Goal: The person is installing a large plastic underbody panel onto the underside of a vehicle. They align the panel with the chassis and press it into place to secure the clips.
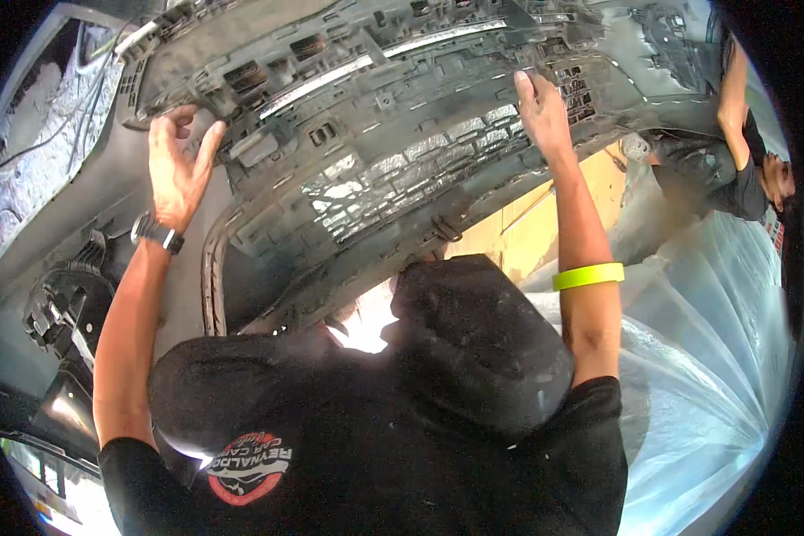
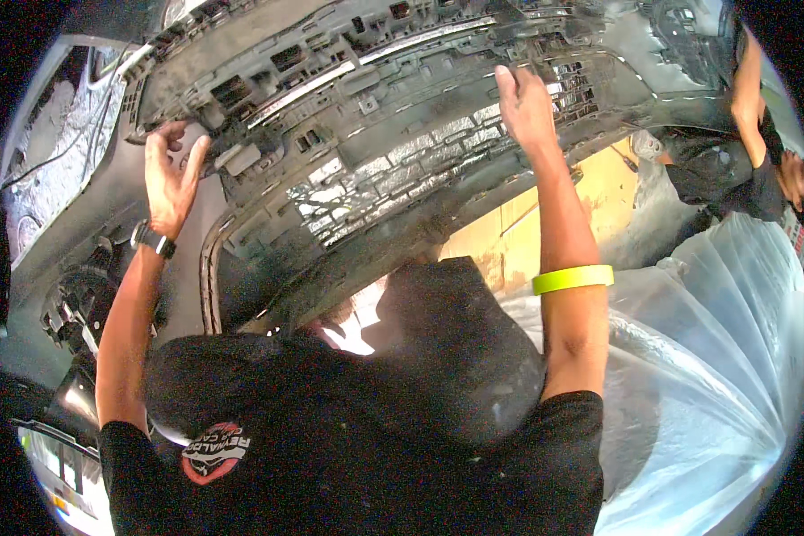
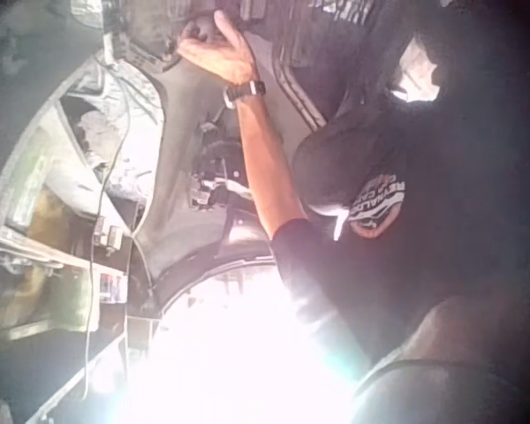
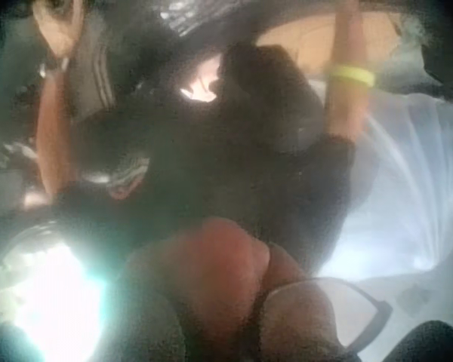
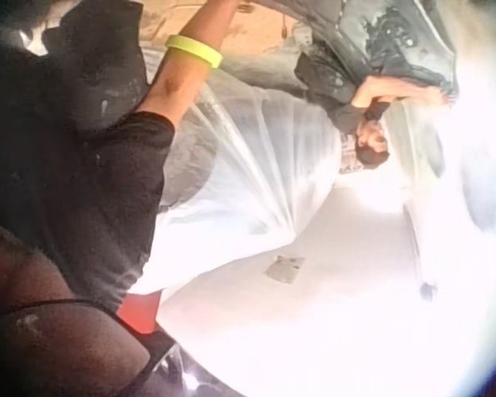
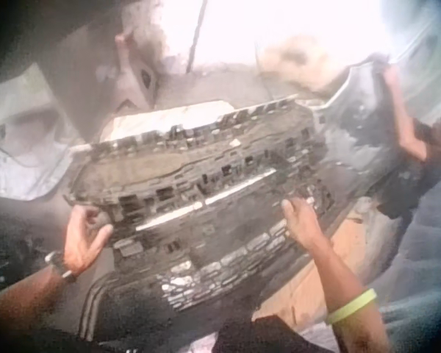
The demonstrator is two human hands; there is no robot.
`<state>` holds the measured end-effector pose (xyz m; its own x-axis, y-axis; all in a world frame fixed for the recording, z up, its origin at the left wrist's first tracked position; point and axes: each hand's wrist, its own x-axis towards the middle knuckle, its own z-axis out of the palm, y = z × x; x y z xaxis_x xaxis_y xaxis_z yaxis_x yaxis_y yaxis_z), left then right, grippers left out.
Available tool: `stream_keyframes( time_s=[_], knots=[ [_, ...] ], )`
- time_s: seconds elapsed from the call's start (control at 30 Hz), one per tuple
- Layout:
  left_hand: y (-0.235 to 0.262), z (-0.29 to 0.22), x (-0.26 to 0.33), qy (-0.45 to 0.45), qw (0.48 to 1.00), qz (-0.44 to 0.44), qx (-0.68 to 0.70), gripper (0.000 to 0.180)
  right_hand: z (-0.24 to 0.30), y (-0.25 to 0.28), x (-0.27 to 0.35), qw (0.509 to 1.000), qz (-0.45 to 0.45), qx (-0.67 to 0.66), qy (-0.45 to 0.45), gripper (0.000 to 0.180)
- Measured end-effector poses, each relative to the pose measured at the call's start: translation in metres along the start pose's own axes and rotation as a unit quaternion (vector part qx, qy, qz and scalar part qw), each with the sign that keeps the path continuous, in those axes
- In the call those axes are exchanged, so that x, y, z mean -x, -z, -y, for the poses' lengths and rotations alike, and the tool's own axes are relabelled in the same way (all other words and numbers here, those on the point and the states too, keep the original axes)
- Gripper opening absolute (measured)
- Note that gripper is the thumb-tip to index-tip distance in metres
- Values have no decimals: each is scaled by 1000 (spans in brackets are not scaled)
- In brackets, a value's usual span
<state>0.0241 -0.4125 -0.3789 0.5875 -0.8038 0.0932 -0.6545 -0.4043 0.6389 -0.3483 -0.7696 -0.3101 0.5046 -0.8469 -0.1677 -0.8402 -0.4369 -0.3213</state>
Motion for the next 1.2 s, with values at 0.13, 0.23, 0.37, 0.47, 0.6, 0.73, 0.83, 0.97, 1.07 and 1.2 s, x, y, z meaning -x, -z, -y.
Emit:
stream_keyframes(
  time_s=[0.13,0.23,0.37,0.47,0.6,0.73,0.83,0.97,1.07,1.2],
  knots=[
    [-2,-34,-23,-148,988,20,-31,53,-54,-9,-35,972,-217,-80,29,60],
    [-24,-65,-51,-126,989,60,-54,70,-42,4,-68,961,-260,-93,6,68],
    [-73,-100,-80,-125,990,23,-59,85,-28,33,-110,978,-188,-90,-27,66],
    [-104,-128,-92,-101,991,5,-88,94,-22,29,-125,975,-155,-156,43,58],
    [-140,-167,-103,-88,983,13,-160,117,-50,12,-136,972,-169,-159,30,64],
    [-150,-171,-123,-143,968,16,-205,122,-56,-15,-156,957,-142,-254,17,64],
    [-164,-170,-142,-137,968,31,-208,116,-60,-17,-158,968,-95,-228,35,61],
    [-188,-173,-156,-108,964,38,-240,118,-70,-27,-157,967,-105,-227,50,56],
    [-191,-181,-155,-78,962,39,-257,114,-83,-42,-157,967,-134,-199,86,53],
    [-177,-186,-166,-53,968,84,-230,100,-79,-45,-158,959,-142,-234,76,54]
  ],
)
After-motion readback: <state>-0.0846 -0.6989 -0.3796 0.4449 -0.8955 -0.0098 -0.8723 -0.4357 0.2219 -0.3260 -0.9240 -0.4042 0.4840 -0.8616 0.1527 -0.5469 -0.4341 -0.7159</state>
